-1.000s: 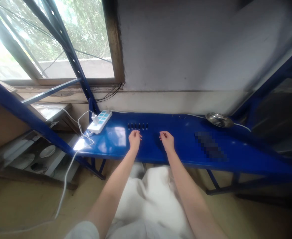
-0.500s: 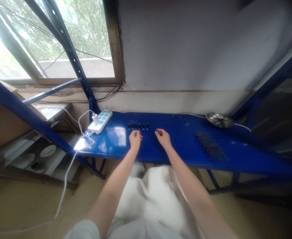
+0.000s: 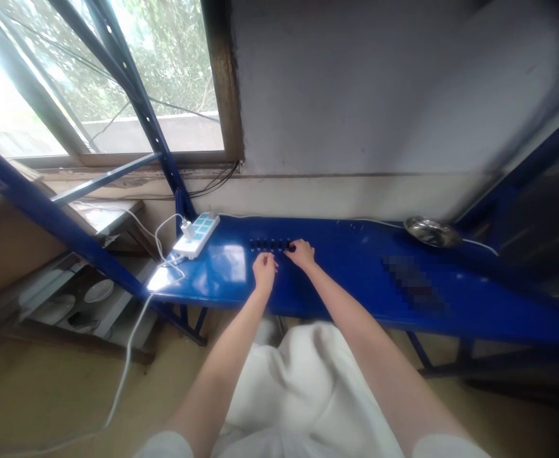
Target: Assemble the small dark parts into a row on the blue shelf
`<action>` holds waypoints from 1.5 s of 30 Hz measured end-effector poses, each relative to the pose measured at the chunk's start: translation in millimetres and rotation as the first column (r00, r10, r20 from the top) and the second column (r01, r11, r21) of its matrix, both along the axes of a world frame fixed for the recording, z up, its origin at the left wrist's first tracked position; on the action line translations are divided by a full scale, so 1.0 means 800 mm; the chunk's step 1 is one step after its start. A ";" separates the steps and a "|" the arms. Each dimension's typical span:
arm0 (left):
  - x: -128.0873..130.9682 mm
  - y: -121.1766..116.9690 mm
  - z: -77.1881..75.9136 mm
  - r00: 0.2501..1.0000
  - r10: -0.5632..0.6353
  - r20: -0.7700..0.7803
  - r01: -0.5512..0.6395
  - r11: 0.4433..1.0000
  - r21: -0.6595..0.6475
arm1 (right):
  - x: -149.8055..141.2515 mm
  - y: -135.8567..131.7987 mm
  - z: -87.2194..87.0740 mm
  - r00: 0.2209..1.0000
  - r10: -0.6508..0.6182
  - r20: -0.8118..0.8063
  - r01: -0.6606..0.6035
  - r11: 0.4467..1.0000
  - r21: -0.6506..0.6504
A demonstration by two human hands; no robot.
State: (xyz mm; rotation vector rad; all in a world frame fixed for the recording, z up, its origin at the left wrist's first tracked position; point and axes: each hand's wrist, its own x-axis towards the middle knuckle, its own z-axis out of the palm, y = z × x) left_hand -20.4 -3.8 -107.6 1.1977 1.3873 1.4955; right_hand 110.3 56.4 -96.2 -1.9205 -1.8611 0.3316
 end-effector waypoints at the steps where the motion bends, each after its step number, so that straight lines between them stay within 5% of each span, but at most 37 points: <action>1: 0.000 0.000 0.000 1.000 -0.002 0.001 0.002 1.000 0.001 | -0.002 0.001 0.000 1.000 -0.003 0.005 0.003 1.000 0.002; 9: 0.001 0.000 0.001 1.000 0.002 -0.004 -0.002 1.000 0.004 | -0.010 -0.001 -0.003 0.999 -0.021 -0.027 0.022 0.999 0.027; 15: 0.004 -0.008 0.011 0.997 -0.037 -0.063 0.040 0.998 0.043 | 0.000 -0.014 0.020 0.956 0.038 -0.292 -0.029 0.999 0.037; 21: 0.002 -0.017 0.052 0.982 -0.155 -0.109 0.171 0.973 0.155 | 0.012 -0.050 0.064 0.952 0.196 -0.235 -0.145 0.966 0.215; 26: -0.011 -0.018 0.091 0.911 -0.286 -0.297 0.365 0.895 0.255 | 0.012 -0.086 0.085 0.966 0.214 -0.142 -0.164 0.940 0.299; 32: -0.020 -0.025 0.099 0.886 -0.284 -0.366 0.386 0.890 0.244 | 0.009 -0.108 0.095 0.945 0.246 -0.215 -0.158 0.920 0.359; 35: -0.018 -0.030 0.100 0.910 -0.274 -0.310 0.344 0.918 0.197 | 0.005 -0.113 0.102 0.890 0.264 -0.372 -0.123 0.924 0.361; 41: -0.013 -0.036 0.110 0.945 -0.254 -0.205 0.292 0.938 0.185 | 0.003 -0.118 0.118 0.615 0.203 -0.762 -0.083 0.978 0.194; 45: -0.011 -0.038 0.120 0.933 -0.278 -0.230 0.324 0.925 0.197 | 0.005 -0.119 0.120 0.636 0.155 -0.756 -0.036 0.984 0.172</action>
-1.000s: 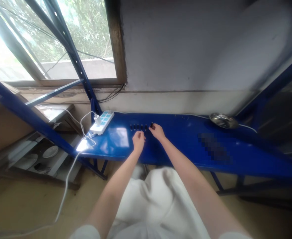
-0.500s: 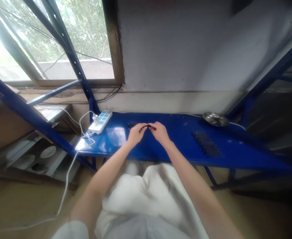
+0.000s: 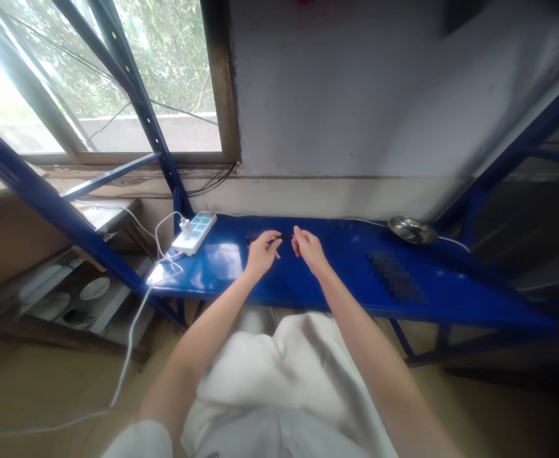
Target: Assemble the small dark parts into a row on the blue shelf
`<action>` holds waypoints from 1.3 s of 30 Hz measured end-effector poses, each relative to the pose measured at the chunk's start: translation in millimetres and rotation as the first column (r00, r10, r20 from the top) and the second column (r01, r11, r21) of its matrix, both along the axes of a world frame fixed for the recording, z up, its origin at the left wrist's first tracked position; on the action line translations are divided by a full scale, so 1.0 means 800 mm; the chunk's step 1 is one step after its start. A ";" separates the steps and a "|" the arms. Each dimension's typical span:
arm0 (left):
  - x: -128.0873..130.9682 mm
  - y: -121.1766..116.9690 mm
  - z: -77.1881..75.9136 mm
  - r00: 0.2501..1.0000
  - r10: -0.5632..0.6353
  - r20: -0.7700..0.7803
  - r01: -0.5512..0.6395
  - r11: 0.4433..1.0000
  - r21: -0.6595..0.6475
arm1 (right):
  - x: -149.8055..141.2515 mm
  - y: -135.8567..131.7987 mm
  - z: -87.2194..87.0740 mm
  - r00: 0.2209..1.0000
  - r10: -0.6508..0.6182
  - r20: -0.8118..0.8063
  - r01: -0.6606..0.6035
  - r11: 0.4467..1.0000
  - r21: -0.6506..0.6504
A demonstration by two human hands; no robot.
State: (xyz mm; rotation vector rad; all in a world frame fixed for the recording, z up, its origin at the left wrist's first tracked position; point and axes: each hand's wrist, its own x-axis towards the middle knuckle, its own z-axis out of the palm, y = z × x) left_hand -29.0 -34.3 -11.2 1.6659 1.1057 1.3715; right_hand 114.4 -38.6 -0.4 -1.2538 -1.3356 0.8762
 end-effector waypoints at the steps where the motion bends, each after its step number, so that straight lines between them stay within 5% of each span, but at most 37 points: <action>1: 0.001 0.000 0.002 1.000 -0.003 -0.003 0.003 1.000 0.003 | 0.001 0.001 -0.001 1.000 -0.004 0.021 0.005 1.000 -0.001; 8: 0.004 0.003 0.014 0.999 -0.053 0.004 0.053 0.998 -0.016 | 0.002 0.002 0.002 0.992 -0.071 0.100 0.062 0.994 0.092; 17: 0.006 0.005 0.027 0.993 -0.009 -0.117 0.024 0.991 0.130 | -0.004 -0.011 0.027 0.969 -0.166 0.182 0.132 0.974 0.184; 22: 0.009 0.008 0.040 0.990 -0.137 -0.041 0.132 0.986 -0.103 | 0.000 -0.009 0.025 0.958 -0.187 0.216 0.139 0.966 0.219; 26: 0.007 0.021 0.051 0.946 -0.287 0.152 0.324 0.865 -0.384 | 0.004 -0.008 0.024 0.931 -0.223 0.290 0.145 0.953 0.266; 31: -0.002 0.037 0.051 0.918 -0.308 0.251 0.396 0.757 -0.519 | 0.011 -0.007 0.023 0.901 -0.197 0.386 0.083 0.952 0.293; 39: -0.010 0.038 0.050 0.965 -0.260 0.042 0.252 0.865 -0.434 | 0.030 0.003 0.006 0.899 -0.031 0.437 -0.087 0.965 0.247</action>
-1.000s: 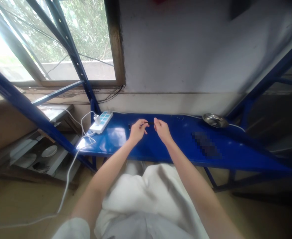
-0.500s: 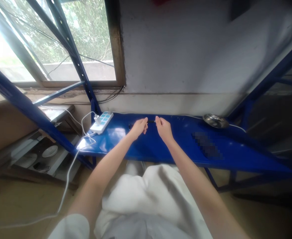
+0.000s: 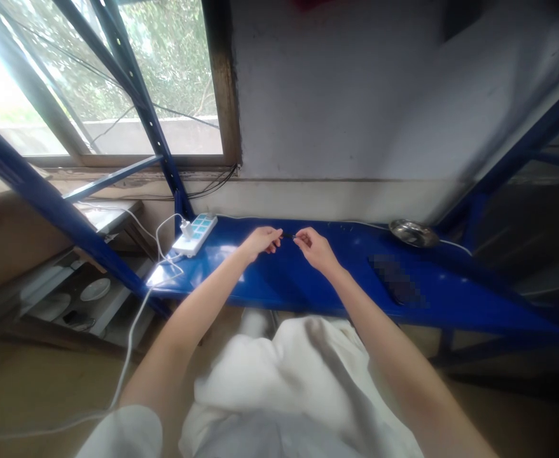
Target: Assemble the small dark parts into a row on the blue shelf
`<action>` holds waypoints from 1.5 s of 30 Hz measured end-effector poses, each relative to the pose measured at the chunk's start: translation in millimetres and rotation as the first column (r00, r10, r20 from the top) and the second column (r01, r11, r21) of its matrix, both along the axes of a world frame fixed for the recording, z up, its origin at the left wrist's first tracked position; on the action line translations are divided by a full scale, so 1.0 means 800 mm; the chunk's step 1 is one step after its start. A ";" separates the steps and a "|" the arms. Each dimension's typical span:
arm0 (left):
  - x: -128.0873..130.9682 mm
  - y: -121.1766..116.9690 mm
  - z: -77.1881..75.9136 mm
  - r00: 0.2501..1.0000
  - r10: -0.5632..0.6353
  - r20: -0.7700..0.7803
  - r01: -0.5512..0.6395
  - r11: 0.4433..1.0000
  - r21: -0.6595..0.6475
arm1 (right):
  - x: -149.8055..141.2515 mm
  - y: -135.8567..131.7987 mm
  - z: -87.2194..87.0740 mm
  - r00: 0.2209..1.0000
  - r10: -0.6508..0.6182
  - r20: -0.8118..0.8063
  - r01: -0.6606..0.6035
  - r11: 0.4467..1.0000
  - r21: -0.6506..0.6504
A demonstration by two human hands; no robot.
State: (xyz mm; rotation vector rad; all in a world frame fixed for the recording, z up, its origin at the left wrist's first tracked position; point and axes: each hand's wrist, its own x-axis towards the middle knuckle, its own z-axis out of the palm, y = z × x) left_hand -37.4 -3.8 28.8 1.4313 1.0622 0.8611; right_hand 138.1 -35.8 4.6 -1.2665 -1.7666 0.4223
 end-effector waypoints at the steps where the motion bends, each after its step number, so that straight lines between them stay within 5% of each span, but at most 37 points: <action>1: 0.001 -0.001 0.001 1.000 0.004 -0.006 -0.004 1.000 0.029 | 0.002 0.002 -0.002 1.000 0.006 0.015 -0.006 1.000 0.010; 10: -0.004 0.000 -0.002 0.982 0.186 0.035 -0.189 0.972 0.138 | 0.023 0.016 -0.010 0.990 -0.057 0.129 0.037 0.988 0.151; 13: -0.005 0.001 -0.008 0.986 0.164 0.003 -0.163 0.979 0.124 | 0.021 0.017 -0.008 0.995 -0.089 0.049 0.084 0.991 0.105; 21: 0.012 -0.004 -0.006 0.997 0.067 0.034 -0.072 0.985 0.157 | -0.004 0.020 0.009 0.996 0.081 0.029 -0.080 0.996 -0.038; 29: 0.013 -0.001 -0.009 0.999 0.044 0.004 -0.044 0.981 0.191 | -0.004 0.016 0.015 0.972 0.173 -0.159 -0.215 0.929 -0.300; 42: 0.017 0.007 -0.024 0.999 -0.015 -0.029 0.023 0.963 0.268 | -0.002 0.019 0.015 0.953 0.191 -0.236 -0.262 0.910 -0.323; 45: 0.021 0.005 -0.036 0.999 0.038 0.012 -0.040 0.951 0.307 | 0.006 0.026 0.006 0.966 0.164 -0.201 -0.219 0.930 -0.296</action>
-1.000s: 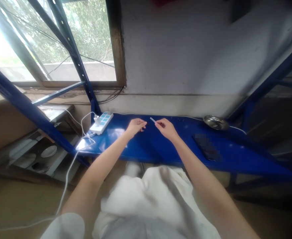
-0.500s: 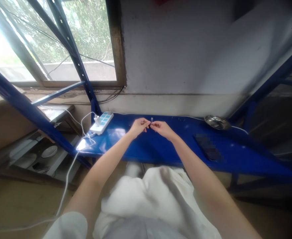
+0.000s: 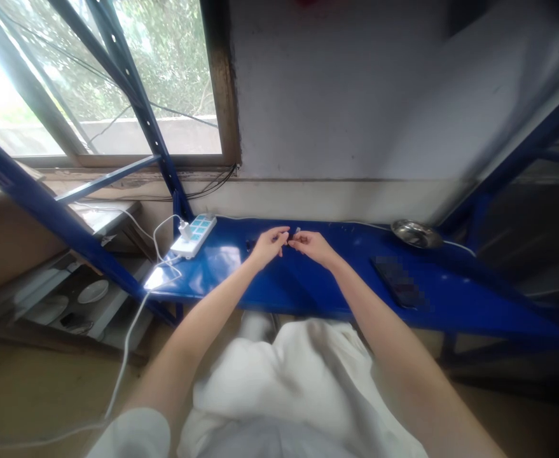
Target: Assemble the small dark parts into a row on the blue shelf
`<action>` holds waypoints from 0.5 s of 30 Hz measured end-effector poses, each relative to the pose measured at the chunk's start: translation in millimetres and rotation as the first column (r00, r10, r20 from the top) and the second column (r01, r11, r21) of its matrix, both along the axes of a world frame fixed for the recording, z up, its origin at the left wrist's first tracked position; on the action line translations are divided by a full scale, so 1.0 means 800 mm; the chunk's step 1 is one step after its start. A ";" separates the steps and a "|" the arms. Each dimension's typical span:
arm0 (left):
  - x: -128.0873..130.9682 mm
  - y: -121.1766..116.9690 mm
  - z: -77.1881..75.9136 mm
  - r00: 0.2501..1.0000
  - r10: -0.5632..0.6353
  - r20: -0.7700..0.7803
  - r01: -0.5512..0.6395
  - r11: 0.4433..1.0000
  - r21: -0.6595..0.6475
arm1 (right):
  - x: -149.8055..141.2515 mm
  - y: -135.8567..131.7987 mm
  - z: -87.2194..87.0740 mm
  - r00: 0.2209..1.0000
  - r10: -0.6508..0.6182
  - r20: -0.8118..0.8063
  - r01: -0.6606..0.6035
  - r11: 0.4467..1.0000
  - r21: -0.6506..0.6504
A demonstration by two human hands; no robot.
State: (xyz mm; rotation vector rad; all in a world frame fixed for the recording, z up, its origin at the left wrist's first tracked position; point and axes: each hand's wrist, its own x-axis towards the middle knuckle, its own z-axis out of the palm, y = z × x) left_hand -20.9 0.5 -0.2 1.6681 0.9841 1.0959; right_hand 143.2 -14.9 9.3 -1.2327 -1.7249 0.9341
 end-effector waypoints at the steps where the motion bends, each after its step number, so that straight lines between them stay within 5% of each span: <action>1: 0.001 -0.001 -0.007 0.999 0.036 0.014 -0.036 0.999 0.016 | 0.006 0.004 -0.005 0.999 -0.034 0.012 0.033 0.999 0.016; 4: 0.002 -0.006 -0.034 0.992 0.127 0.000 -0.127 0.992 0.015 | 0.030 0.024 -0.028 0.979 -0.205 0.006 0.204 0.978 0.040; 8: 0.001 -0.014 -0.073 0.988 0.145 -0.055 -0.150 0.985 -0.087 | 0.073 0.062 -0.070 0.889 -0.453 -0.065 0.448 0.891 -0.080; 15: -0.001 -0.014 -0.110 0.965 0.259 -0.033 -0.261 0.950 -0.172 | 0.108 0.119 -0.122 0.804 -0.575 0.151 0.583 0.812 -0.010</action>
